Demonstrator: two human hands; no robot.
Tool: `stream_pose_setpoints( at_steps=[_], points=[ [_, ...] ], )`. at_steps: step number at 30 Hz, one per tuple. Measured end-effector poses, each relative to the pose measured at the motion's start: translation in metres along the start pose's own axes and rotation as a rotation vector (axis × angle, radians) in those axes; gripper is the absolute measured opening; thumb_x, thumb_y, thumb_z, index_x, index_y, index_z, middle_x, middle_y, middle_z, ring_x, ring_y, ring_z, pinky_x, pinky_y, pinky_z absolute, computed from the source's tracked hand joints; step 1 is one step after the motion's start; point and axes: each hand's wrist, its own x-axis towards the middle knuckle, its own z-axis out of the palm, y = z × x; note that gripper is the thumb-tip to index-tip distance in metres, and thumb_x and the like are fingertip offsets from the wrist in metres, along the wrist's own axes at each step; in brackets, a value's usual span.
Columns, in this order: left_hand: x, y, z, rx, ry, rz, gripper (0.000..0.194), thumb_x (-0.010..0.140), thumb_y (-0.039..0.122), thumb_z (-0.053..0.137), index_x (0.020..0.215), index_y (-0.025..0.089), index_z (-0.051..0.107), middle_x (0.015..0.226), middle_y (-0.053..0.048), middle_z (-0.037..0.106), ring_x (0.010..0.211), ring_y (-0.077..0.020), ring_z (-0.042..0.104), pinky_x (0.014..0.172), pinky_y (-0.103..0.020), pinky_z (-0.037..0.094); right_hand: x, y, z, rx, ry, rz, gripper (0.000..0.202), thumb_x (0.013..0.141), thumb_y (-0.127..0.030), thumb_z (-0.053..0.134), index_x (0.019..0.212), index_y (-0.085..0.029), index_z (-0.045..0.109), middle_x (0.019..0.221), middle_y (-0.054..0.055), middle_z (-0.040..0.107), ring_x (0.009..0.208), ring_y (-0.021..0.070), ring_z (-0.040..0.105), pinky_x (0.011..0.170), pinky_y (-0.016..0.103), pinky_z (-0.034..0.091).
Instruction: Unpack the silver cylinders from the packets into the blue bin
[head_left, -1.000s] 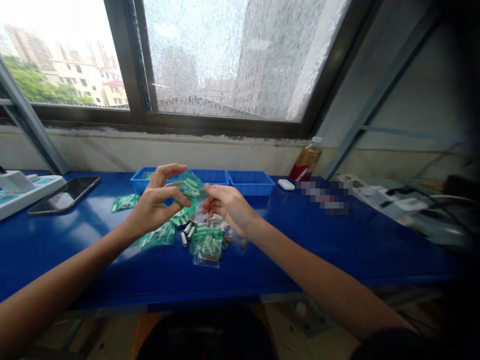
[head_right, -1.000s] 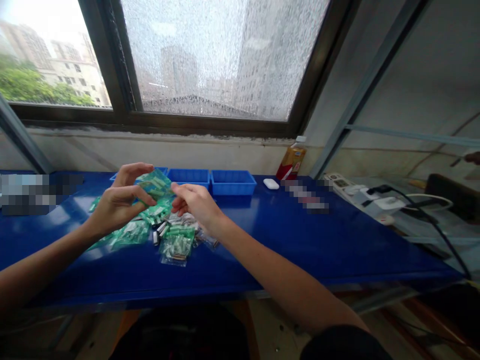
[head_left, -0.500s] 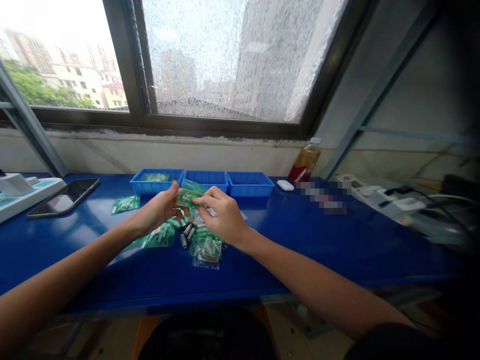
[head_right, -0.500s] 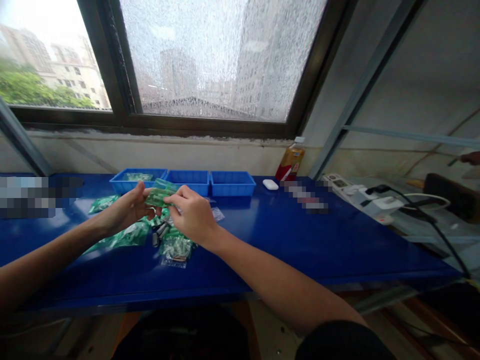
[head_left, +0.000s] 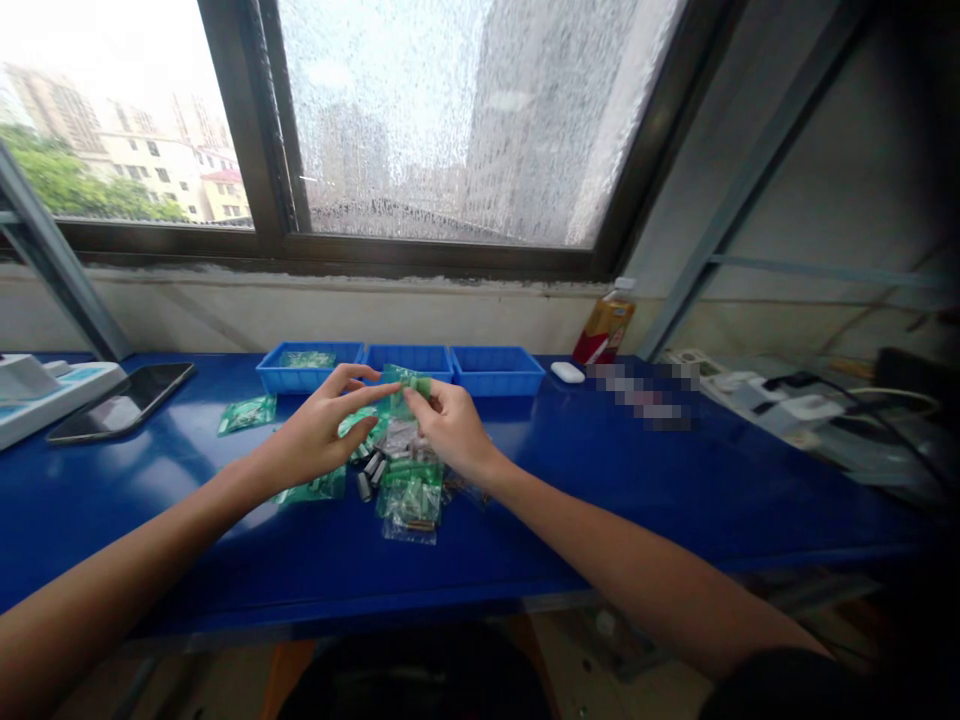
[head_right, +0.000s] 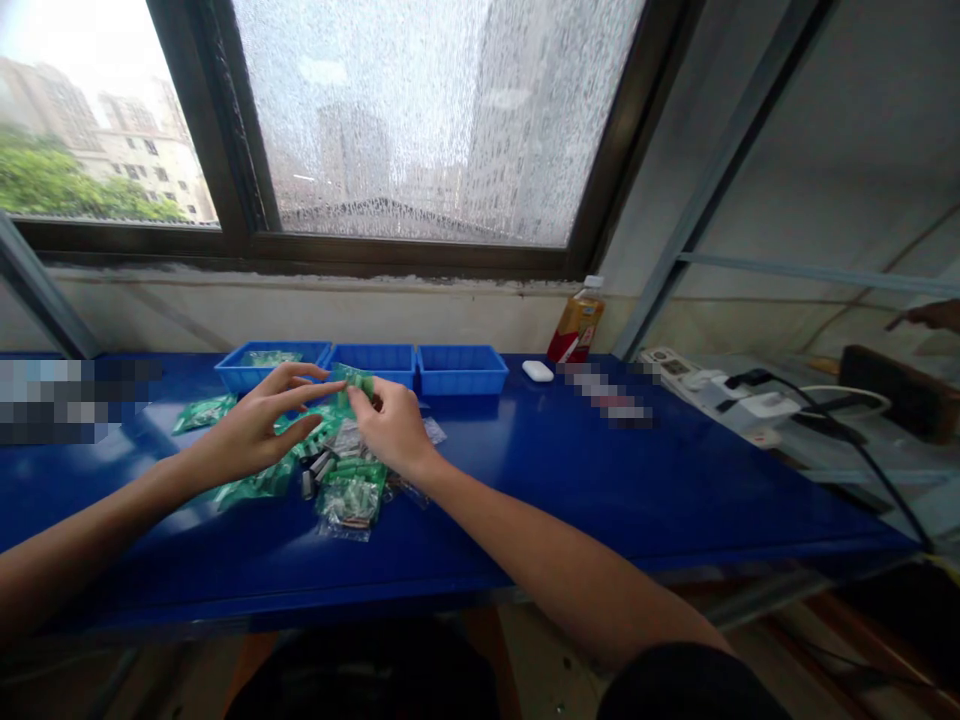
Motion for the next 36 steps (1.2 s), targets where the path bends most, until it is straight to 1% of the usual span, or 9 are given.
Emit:
stream_pose_setpoints(
  at_steps=[4, 7, 11, 16, 19, 22, 26, 32, 36],
  points=[
    [0.002, 0.002, -0.004, -0.418, -0.089, -0.284, 0.043, 0.089, 0.045, 0.034, 0.099, 0.015, 0.062, 0.091, -0.009, 0.061, 0.084, -0.0196, 0.058, 0.070, -0.033, 0.047, -0.001, 0.002, -0.004, -0.269, 0.055, -0.348, 0.027, 0.085, -0.023, 0.046, 0.105, -0.020, 0.064, 0.079, 0.003, 0.053, 0.069, 0.0121, 0.048, 0.067, 0.028, 0.042],
    [0.002, 0.000, -0.002, -0.716, -0.063, -0.467, 0.050, 0.088, 0.051, 0.032, 0.081, 0.012, 0.062, 0.078, -0.010, 0.064, 0.069, -0.0177, 0.059, 0.059, -0.029, 0.045, -0.003, 0.004, -0.004, -0.349, 0.005, -0.459, 0.038, 0.082, -0.010, 0.042, 0.111, -0.023, 0.062, 0.089, 0.005, 0.052, 0.076, 0.0135, 0.049, 0.073, 0.030, 0.043],
    [0.003, 0.000, -0.001, -0.640, 0.019, -0.506, 0.033, 0.083, 0.044, 0.048, 0.073, 0.014, 0.057, 0.065, -0.003, 0.061, 0.059, -0.0140, 0.055, 0.054, -0.024, 0.042, -0.005, 0.002, -0.003, -0.416, 0.010, -0.461, 0.050, 0.069, -0.001, 0.045, 0.110, -0.026, 0.062, 0.097, 0.005, 0.055, 0.095, 0.0192, 0.046, 0.086, 0.037, 0.039],
    [0.002, 0.000, -0.003, -0.084, 0.224, -0.305, 0.024, 0.086, 0.032, 0.043, 0.081, 0.016, 0.060, 0.069, -0.003, 0.058, 0.063, -0.0147, 0.054, 0.059, -0.026, 0.043, -0.003, -0.010, -0.004, -0.193, -0.005, -0.181, 0.022, 0.074, -0.024, 0.057, 0.093, -0.019, 0.066, 0.089, 0.006, 0.061, 0.090, 0.0210, 0.051, 0.082, 0.040, 0.040],
    [0.000, 0.001, -0.002, 0.086, 0.250, -0.044, 0.024, 0.087, 0.023, 0.042, 0.097, 0.018, 0.063, 0.090, -0.007, 0.059, 0.081, -0.0161, 0.055, 0.073, -0.028, 0.044, 0.001, -0.012, -0.004, 0.164, -0.124, 0.159, 0.045, 0.085, -0.050, 0.037, 0.076, -0.015, 0.064, 0.070, 0.006, 0.060, 0.064, 0.0152, 0.054, 0.060, 0.031, 0.043],
    [-0.002, 0.004, 0.001, 0.118, 0.190, 0.090, 0.030, 0.088, 0.017, 0.038, 0.107, 0.021, 0.061, 0.099, -0.008, 0.056, 0.090, -0.0158, 0.054, 0.078, -0.029, 0.044, 0.003, -0.010, -0.003, 0.332, -0.108, 0.276, 0.044, 0.085, -0.050, 0.039, 0.067, -0.014, 0.057, 0.063, 0.004, 0.057, 0.054, 0.0112, 0.051, 0.050, 0.026, 0.038],
    [0.000, 0.008, 0.002, 0.008, 0.124, 0.020, 0.025, 0.087, 0.026, 0.044, 0.102, 0.020, 0.064, 0.101, -0.008, 0.057, 0.092, -0.0175, 0.054, 0.079, -0.031, 0.044, 0.001, -0.008, -0.003, 0.182, -0.011, 0.099, 0.020, 0.082, -0.032, 0.049, 0.077, -0.015, 0.057, 0.064, 0.000, 0.054, 0.054, 0.0094, 0.048, 0.052, 0.024, 0.039],
    [0.005, 0.009, -0.003, -0.713, -0.042, -0.562, 0.054, 0.088, 0.053, 0.028, 0.074, 0.013, 0.061, 0.075, -0.008, 0.063, 0.072, -0.0192, 0.059, 0.073, -0.037, 0.046, -0.007, -0.007, -0.006, -0.320, -0.020, -0.449, 0.020, 0.084, -0.019, 0.045, 0.094, -0.019, 0.063, 0.080, 0.003, 0.055, 0.075, 0.0133, 0.051, 0.070, 0.029, 0.042],
    [0.006, 0.006, -0.002, -0.782, 0.039, -0.626, 0.033, 0.080, 0.045, 0.050, 0.072, 0.014, 0.059, 0.065, -0.003, 0.059, 0.060, -0.0146, 0.055, 0.063, -0.029, 0.046, -0.007, -0.007, -0.006, -0.389, -0.009, -0.457, 0.022, 0.079, -0.015, 0.049, 0.093, -0.020, 0.065, 0.085, 0.005, 0.053, 0.083, 0.0156, 0.050, 0.077, 0.032, 0.042]
  ],
)
